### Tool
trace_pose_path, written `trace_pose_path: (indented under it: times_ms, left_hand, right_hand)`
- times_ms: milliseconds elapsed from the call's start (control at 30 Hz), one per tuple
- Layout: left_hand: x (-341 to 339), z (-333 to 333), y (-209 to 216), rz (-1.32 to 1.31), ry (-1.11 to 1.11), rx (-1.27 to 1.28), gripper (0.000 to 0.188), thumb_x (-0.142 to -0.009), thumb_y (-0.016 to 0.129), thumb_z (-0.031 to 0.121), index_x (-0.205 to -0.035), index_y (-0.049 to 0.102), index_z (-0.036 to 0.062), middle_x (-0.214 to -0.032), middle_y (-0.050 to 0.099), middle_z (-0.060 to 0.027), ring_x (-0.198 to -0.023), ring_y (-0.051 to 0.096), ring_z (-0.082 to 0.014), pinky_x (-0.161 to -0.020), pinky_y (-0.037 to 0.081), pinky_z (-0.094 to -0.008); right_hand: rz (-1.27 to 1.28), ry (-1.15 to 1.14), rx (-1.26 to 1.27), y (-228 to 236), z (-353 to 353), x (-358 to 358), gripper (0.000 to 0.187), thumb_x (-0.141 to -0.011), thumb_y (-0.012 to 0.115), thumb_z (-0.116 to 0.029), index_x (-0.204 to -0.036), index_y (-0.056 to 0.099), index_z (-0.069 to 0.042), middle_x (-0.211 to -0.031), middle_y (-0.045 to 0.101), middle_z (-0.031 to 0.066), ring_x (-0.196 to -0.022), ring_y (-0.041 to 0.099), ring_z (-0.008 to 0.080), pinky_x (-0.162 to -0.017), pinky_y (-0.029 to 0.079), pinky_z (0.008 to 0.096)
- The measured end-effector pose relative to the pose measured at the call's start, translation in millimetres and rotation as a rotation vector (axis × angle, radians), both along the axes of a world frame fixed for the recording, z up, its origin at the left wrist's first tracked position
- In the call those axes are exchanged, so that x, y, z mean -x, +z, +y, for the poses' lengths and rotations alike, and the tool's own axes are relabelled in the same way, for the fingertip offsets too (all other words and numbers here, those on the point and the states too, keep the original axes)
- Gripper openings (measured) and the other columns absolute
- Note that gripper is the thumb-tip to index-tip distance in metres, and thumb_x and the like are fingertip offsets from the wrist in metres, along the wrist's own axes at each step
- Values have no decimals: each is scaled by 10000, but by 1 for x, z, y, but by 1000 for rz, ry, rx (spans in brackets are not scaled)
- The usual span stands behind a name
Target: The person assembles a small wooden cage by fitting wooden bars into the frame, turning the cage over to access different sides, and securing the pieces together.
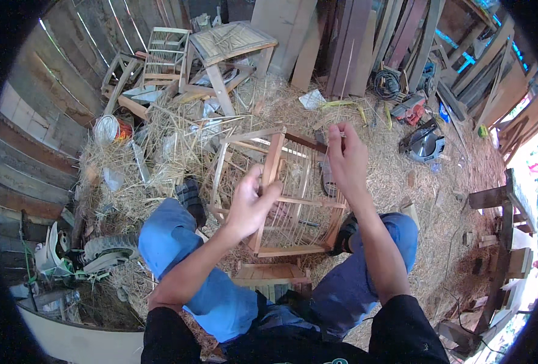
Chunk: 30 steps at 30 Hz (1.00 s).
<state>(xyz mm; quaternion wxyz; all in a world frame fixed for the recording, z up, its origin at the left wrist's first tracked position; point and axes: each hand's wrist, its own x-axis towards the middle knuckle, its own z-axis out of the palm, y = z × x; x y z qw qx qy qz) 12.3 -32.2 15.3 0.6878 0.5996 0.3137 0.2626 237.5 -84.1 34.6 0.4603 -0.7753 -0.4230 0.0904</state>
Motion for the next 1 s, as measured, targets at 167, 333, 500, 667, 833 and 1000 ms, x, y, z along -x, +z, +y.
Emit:
trace_pose_path:
  times_ms: [167, 333, 500, 667, 833, 1000]
  left_hand:
    - [4, 6, 9, -105, 105, 122, 149, -1016, 571, 99, -1113, 551, -12, -866, 608, -70, -634, 686, -209, -558, 614, -351]
    - [3, 10, 9, -99, 135, 86, 139, -1007, 569, 81, -1106, 529, -7, -832, 596, -74, -592, 686, -204, -521, 585, -327]
    - [4, 6, 17, -9, -44, -26, 196, -1002, 567, 37, -1184, 516, -14, -897, 617, -71, -639, 690, -163, -560, 604, -314]
    - [0, -5, 3, 84, -259, -103, 268, -990, 630, 41, -1239, 550, -17, -985, 648, -35, -863, 646, -95, -723, 562, -275]
    - [2, -2, -12, -20, -232, -14, 226, -993, 651, 70, -1200, 584, 8, -1013, 640, 3, -878, 604, -90, -780, 513, -261]
    - [0, 15, 3, -157, 63, 217, 163, -1002, 585, 107, -1097, 558, -23, -884, 632, -128, -592, 706, -288, -470, 589, -362]
  right_hand:
    - [-42, 232, 98, -7, -10, 21, 280, -1039, 581, -312, -1025, 673, -49, -737, 685, 170, -695, 685, 376, -630, 488, 471]
    - [25, 244, 133, -1, -14, 31, 259, -1030, 584, -284, -1009, 666, -39, -733, 661, 182, -680, 665, 373, -636, 488, 444]
    - [45, 118, -128, -10, -2, 17, 240, -1034, 580, -236, -977, 623, -7, -734, 621, 213, -624, 617, 361, -618, 469, 418]
    - [248, -123, -277, 3, 7, -14, 244, -1055, 586, -236, -958, 618, -15, -679, 587, 46, -619, 533, 112, -585, 434, 317]
    - [191, -21, -221, 1, -2, 2, 219, -1039, 613, -224, -985, 627, -12, -683, 578, 71, -615, 525, 126, -594, 435, 333]
    - [73, 13, -229, 11, -8, 14, 216, -1035, 615, -217, -981, 631, -9, -713, 561, 82, -649, 509, 137, -622, 436, 335]
